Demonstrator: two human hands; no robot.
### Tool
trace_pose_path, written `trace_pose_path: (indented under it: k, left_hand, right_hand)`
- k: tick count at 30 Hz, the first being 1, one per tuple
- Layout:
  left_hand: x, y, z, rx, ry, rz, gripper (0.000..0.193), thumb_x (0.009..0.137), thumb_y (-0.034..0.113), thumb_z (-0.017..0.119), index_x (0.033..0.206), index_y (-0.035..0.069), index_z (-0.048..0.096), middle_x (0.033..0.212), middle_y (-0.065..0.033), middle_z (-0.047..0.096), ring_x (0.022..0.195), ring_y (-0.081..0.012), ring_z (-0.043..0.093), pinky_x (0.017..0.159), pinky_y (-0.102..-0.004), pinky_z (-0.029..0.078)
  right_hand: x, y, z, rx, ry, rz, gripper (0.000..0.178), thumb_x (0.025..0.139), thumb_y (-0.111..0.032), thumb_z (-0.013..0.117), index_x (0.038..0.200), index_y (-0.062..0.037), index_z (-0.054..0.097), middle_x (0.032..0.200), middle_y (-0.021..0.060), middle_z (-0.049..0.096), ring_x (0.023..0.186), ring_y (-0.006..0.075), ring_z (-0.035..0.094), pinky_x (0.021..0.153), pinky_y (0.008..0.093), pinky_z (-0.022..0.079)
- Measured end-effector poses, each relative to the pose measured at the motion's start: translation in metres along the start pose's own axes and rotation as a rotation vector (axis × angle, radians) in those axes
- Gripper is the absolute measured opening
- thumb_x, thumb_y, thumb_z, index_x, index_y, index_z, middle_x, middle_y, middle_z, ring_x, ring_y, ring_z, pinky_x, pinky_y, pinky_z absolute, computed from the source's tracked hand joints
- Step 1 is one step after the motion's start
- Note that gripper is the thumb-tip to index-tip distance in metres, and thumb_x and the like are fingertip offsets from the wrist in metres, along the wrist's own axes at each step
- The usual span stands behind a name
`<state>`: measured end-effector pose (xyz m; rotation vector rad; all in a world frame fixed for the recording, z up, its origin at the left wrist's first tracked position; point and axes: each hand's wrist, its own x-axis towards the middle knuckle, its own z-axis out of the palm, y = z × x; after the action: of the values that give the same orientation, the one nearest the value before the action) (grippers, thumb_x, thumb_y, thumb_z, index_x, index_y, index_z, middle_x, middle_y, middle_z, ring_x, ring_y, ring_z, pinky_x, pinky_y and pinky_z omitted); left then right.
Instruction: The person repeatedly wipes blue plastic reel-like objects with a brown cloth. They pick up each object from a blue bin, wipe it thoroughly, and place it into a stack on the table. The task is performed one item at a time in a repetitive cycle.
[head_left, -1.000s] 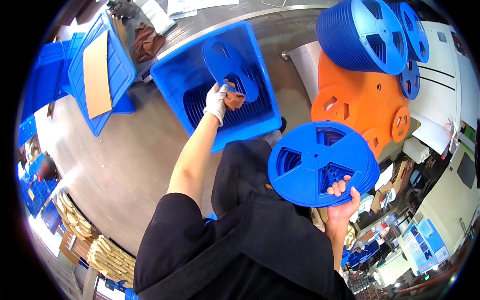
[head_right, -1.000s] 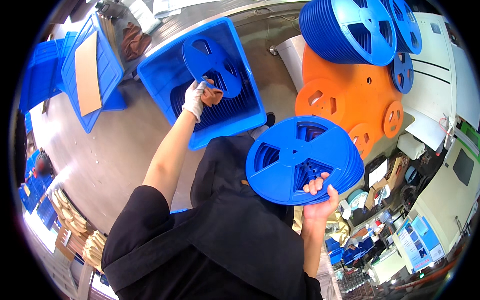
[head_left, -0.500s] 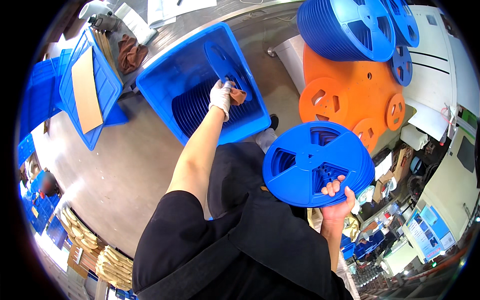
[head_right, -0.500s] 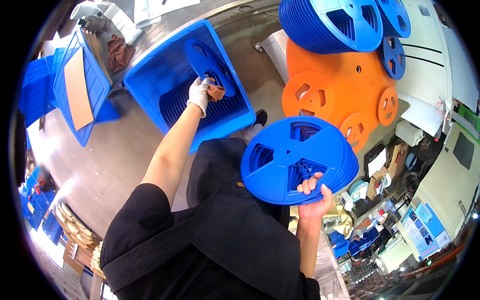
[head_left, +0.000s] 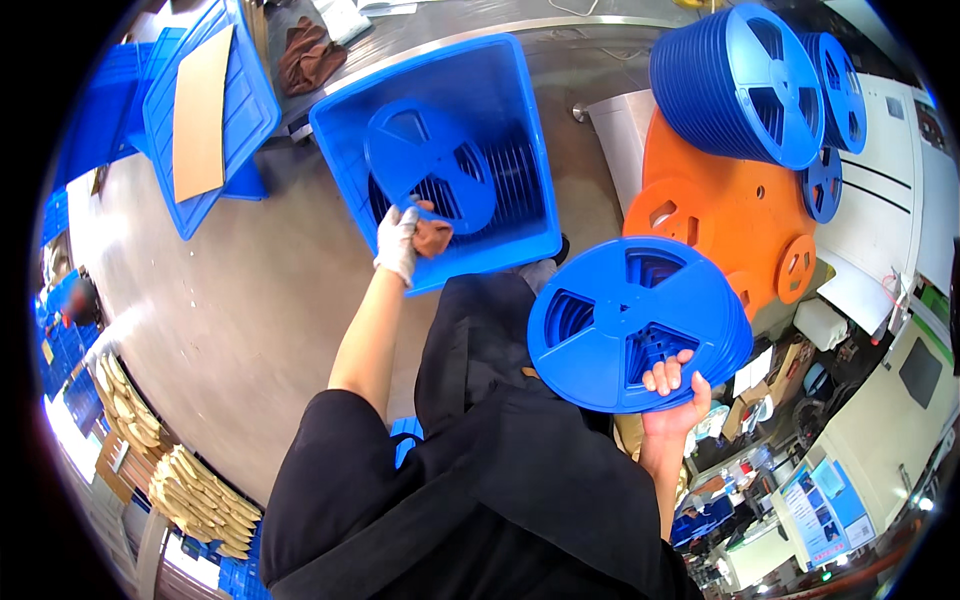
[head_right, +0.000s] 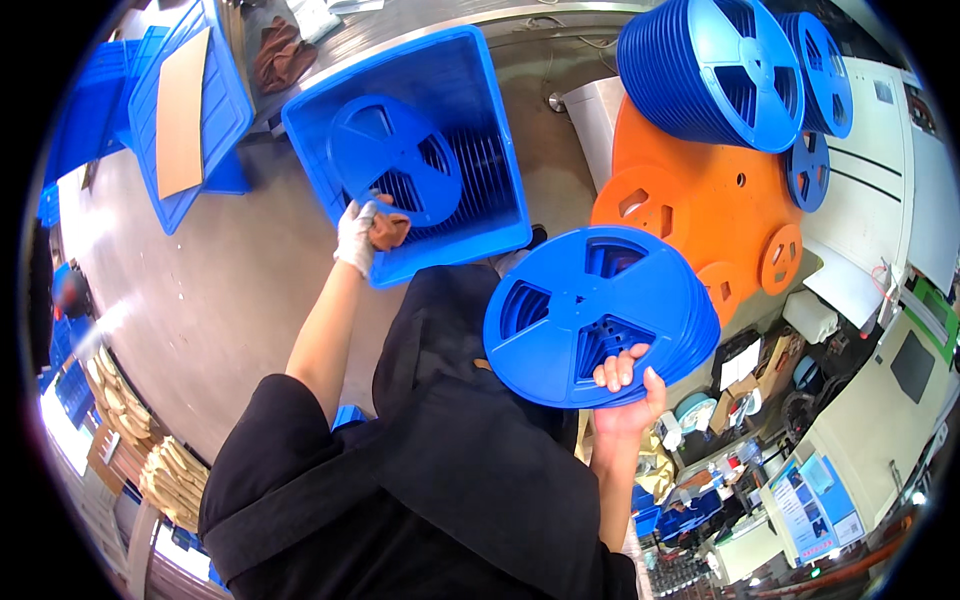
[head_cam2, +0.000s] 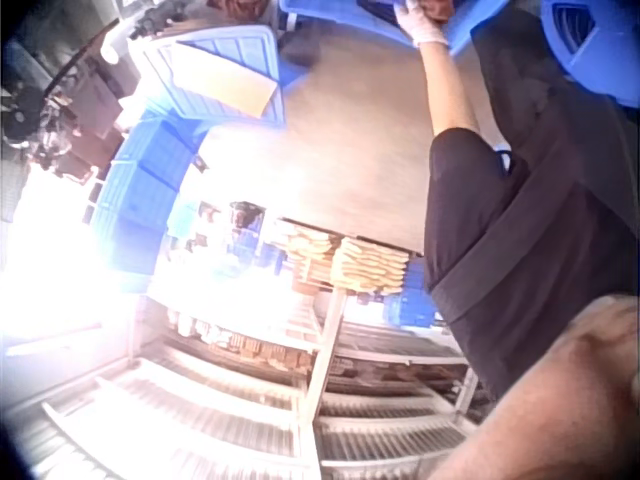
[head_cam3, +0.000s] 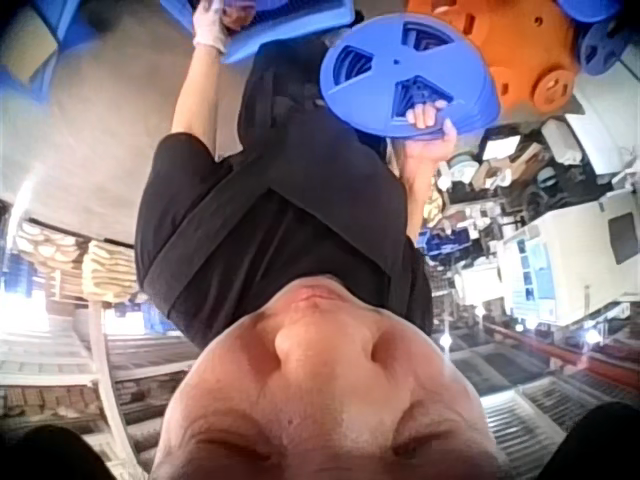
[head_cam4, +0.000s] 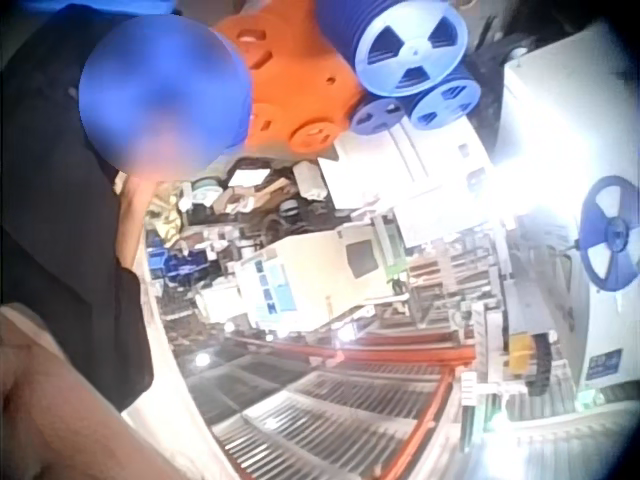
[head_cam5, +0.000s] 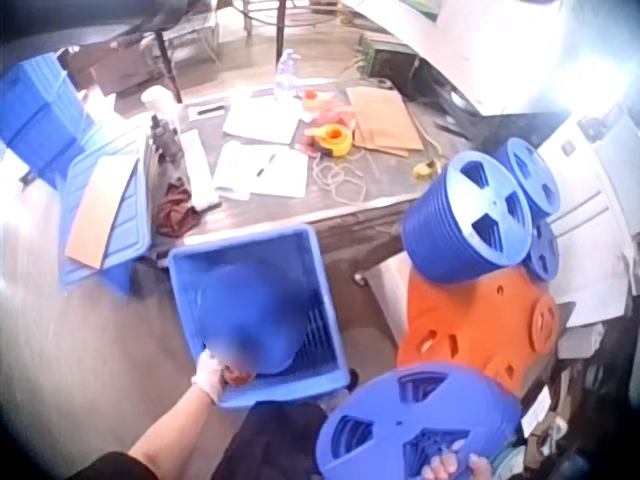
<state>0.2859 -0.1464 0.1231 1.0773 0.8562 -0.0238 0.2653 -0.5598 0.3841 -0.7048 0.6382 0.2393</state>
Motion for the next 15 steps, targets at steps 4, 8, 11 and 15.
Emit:
trace_pose_path:
  k: [4, 8, 11, 15]
  left_hand:
    - [-0.039, 0.019, -0.051, 0.022, 0.059, 0.056, 0.026, 0.092, 0.002, 0.052, 0.118, 0.002, 0.055, 0.102, -0.0066, 0.065, 0.069, -0.0082, 0.053, 0.064, -0.0231, 0.047]
    - [-0.071, 0.028, -0.089, 0.144, 0.128, 0.109, 0.026, 0.093, 0.003, 0.049, 0.118, 0.002, 0.056, 0.102, -0.005, 0.064, 0.073, -0.0071, 0.053, 0.067, -0.0209, 0.046]
    - [-0.094, 0.032, -0.109, 0.149, 0.215, 0.11, 0.026, 0.093, 0.004, 0.049, 0.119, 0.002, 0.055, 0.102, -0.0046, 0.064, 0.075, -0.007, 0.053, 0.068, -0.0209, 0.046]
    - [-0.124, 0.031, -0.129, 0.269, 0.312, 0.151, 0.031, 0.093, 0.005, 0.048, 0.123, 0.0, 0.053, 0.106, -0.0065, 0.063, 0.084, -0.0115, 0.057, 0.079, -0.0242, 0.047]
  right_hand:
    - [0.023, 0.019, 0.025, -0.044, -0.065, 0.103, 0.026, 0.086, -0.026, 0.055, 0.103, -0.0059, 0.054, 0.065, 0.0022, 0.045, 0.057, 0.0147, 0.043, 0.059, 0.0313, 0.039]
    - [0.053, 0.055, 0.052, -0.262, -0.183, 0.256, 0.029, 0.082, -0.026, 0.058, 0.1, -0.0042, 0.051, 0.062, 0.0026, 0.045, 0.054, 0.0152, 0.045, 0.055, 0.0308, 0.039]
    - [0.078, 0.094, 0.064, -0.448, -0.239, 0.373, 0.029, 0.08, -0.024, 0.059, 0.098, -0.0031, 0.051, 0.061, 0.0041, 0.046, 0.053, 0.0157, 0.046, 0.053, 0.0299, 0.039]
    - [0.106, 0.148, 0.094, -0.581, -0.302, 0.504, 0.022, 0.08, -0.018, 0.061, 0.094, -0.0018, 0.054, 0.063, 0.0038, 0.049, 0.052, 0.0123, 0.047, 0.05, 0.0257, 0.04]
